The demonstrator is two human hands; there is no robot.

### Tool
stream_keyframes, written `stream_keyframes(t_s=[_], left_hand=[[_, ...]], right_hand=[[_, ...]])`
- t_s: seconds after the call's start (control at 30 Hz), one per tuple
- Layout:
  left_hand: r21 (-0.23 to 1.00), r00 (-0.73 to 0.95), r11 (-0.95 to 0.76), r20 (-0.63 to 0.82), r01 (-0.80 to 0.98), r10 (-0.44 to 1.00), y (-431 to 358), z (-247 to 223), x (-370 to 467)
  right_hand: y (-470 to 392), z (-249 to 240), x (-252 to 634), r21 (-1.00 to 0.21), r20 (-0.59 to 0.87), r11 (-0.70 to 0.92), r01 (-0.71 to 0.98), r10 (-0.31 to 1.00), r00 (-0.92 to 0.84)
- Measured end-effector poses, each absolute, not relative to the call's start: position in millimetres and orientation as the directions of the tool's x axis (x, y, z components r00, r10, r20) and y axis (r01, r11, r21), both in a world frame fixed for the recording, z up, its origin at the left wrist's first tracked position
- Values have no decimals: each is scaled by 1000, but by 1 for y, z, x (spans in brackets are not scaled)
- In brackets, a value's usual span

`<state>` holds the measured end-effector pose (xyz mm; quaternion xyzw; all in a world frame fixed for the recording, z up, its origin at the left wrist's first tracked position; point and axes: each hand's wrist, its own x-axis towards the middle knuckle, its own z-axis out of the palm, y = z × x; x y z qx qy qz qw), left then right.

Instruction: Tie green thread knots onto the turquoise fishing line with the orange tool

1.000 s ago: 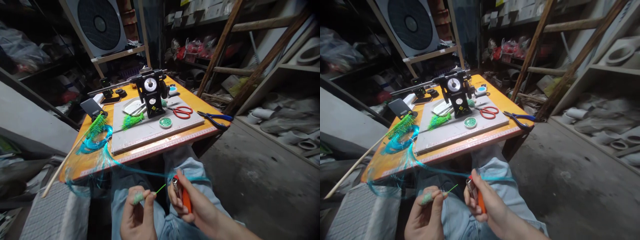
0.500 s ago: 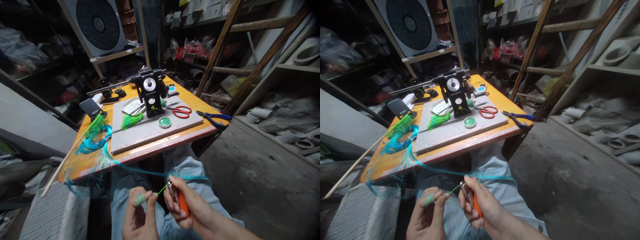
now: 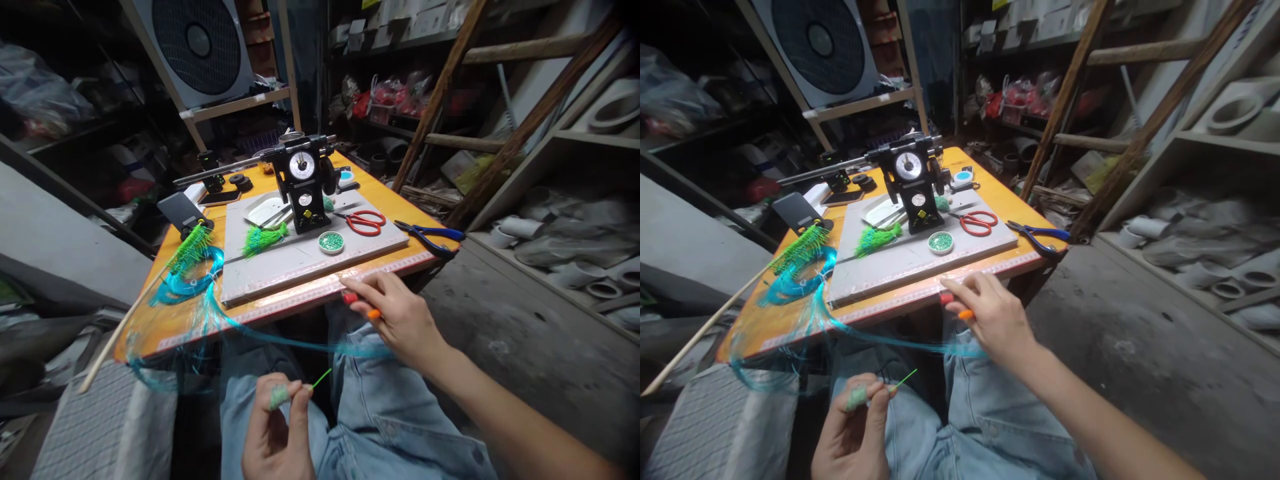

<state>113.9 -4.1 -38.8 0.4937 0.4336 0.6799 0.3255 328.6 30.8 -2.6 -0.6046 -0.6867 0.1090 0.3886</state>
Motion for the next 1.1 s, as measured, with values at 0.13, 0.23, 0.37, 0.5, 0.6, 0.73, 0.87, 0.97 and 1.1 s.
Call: stream_keyframes(t_s=[0.13,0.23,0.37,0.5,0.6,0.73,0.87,0.97,1.1], left_hand=[[919,-349,-391,355,-38,867,-5,-35,116],[922,-333,-385,350,-44,875,-5,-31,118],[917,-262,-395,395,54,880,-2,-30,117],[894,-192,-423,446,150,874,-2,-28,119],[885,-152,-435,458,165,876,-3,-26,121],[884,-144,-434,458,172,877,-4,-23,119],[905,-223,-396,423,157,878,-7,-18,116],[981,-263,-174,146,-87,954,-11,-11,123],[938,-180,126,-192,-321,965,-15,-2,139]], right_hand=[[61,1,346,-421,481,279,863,875,-48],[59,7,339,-313,537,316,896,837,-108],[29,18,316,-196,603,513,836,736,-310],[1,21,295,-218,531,668,711,693,-488],[-5,18,286,-249,486,676,693,706,-514],[-4,13,286,-406,471,601,689,783,-405],[-1,7,288,-939,250,228,259,967,55],[-3,1,283,-930,-206,-151,-336,969,135],[-10,0,272,-741,-380,-301,-601,925,6]])
